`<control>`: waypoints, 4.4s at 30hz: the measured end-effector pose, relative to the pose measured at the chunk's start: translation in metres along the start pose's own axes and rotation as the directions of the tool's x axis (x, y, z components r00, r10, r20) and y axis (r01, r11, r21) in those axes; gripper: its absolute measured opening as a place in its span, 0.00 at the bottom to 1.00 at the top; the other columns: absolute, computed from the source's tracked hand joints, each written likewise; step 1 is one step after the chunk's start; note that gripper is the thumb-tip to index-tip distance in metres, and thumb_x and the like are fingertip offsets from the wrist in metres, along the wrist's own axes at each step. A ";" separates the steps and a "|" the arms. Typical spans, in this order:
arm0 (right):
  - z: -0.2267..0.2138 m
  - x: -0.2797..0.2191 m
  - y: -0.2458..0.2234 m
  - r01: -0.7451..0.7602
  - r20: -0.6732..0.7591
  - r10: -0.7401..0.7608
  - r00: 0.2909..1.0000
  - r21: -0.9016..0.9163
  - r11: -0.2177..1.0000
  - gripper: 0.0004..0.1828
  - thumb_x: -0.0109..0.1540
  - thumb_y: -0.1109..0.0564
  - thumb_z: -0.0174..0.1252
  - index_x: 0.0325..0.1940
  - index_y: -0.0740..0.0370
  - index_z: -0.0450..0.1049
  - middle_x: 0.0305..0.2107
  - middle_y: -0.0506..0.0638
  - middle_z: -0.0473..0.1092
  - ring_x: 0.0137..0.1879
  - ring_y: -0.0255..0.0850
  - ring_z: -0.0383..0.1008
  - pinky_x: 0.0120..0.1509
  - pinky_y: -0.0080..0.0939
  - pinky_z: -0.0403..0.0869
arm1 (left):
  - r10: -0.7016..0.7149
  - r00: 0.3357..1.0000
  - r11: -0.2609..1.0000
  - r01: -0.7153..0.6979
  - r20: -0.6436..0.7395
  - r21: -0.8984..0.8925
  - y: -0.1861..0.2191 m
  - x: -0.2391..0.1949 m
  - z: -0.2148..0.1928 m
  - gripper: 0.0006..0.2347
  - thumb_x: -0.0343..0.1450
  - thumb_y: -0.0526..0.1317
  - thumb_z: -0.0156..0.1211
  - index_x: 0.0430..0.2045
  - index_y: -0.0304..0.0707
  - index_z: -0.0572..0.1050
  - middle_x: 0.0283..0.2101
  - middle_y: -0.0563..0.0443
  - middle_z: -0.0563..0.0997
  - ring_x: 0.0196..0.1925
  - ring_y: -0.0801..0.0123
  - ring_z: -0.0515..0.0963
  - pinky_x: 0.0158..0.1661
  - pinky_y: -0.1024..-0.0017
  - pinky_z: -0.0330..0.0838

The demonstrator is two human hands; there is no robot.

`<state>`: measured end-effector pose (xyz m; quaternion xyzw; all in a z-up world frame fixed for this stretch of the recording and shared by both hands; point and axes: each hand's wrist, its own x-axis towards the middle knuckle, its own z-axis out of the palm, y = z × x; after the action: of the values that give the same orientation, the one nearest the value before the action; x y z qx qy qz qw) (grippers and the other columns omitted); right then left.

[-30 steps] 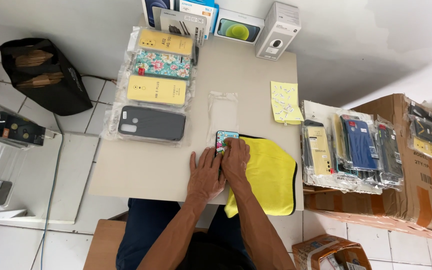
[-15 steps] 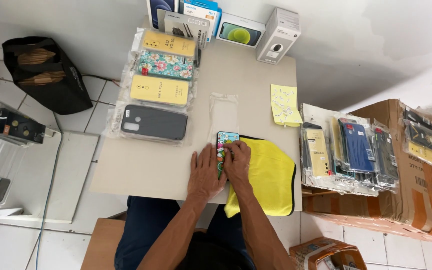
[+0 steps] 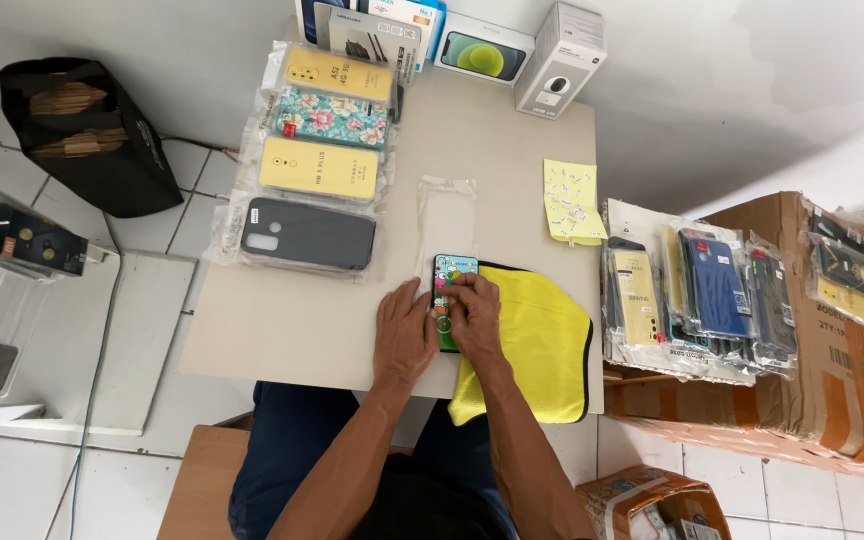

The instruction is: Cleaning a phone case with a cloth and placing it into a plastic protective sleeve.

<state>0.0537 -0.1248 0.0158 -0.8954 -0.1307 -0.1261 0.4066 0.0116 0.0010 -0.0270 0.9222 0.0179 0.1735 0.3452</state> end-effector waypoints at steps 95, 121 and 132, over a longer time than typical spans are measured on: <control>-0.150 0.215 0.239 -0.360 -0.001 0.437 0.899 -0.570 0.739 0.06 0.64 0.58 0.60 0.34 0.57 0.81 0.49 0.52 0.72 0.57 0.54 0.67 0.54 0.58 0.67 | 0.054 0.971 0.965 -0.111 0.232 0.239 0.016 0.011 -0.014 0.28 0.73 0.58 0.45 0.67 0.46 0.63 0.74 0.52 0.62 0.77 0.58 0.54 0.70 0.52 0.45; -0.124 0.084 0.082 0.088 0.045 -0.082 0.996 -0.179 0.980 0.15 0.64 0.65 0.61 0.55 0.66 0.75 0.51 0.62 0.74 0.61 0.56 0.72 0.70 0.55 0.69 | 0.100 0.957 0.970 -0.155 0.272 0.187 0.029 0.019 -0.036 0.49 0.61 0.78 0.52 0.71 0.43 0.55 0.76 0.43 0.54 0.79 0.52 0.49 0.71 0.49 0.41; -0.076 -0.017 0.015 -0.195 0.230 0.322 0.919 -0.446 0.874 0.33 0.55 0.42 0.70 0.63 0.49 0.74 0.66 0.56 0.61 0.76 0.54 0.57 0.79 0.59 0.55 | -0.025 0.917 0.995 -0.015 0.399 0.097 0.030 0.017 -0.044 0.42 0.60 0.71 0.60 0.67 0.53 0.62 0.76 0.52 0.55 0.79 0.57 0.49 0.74 0.50 0.36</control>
<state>0.0336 -0.1943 0.0482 -0.9789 -0.0384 0.0409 0.1965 0.0103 0.0080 0.0281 0.9539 -0.0420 -0.0206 0.2964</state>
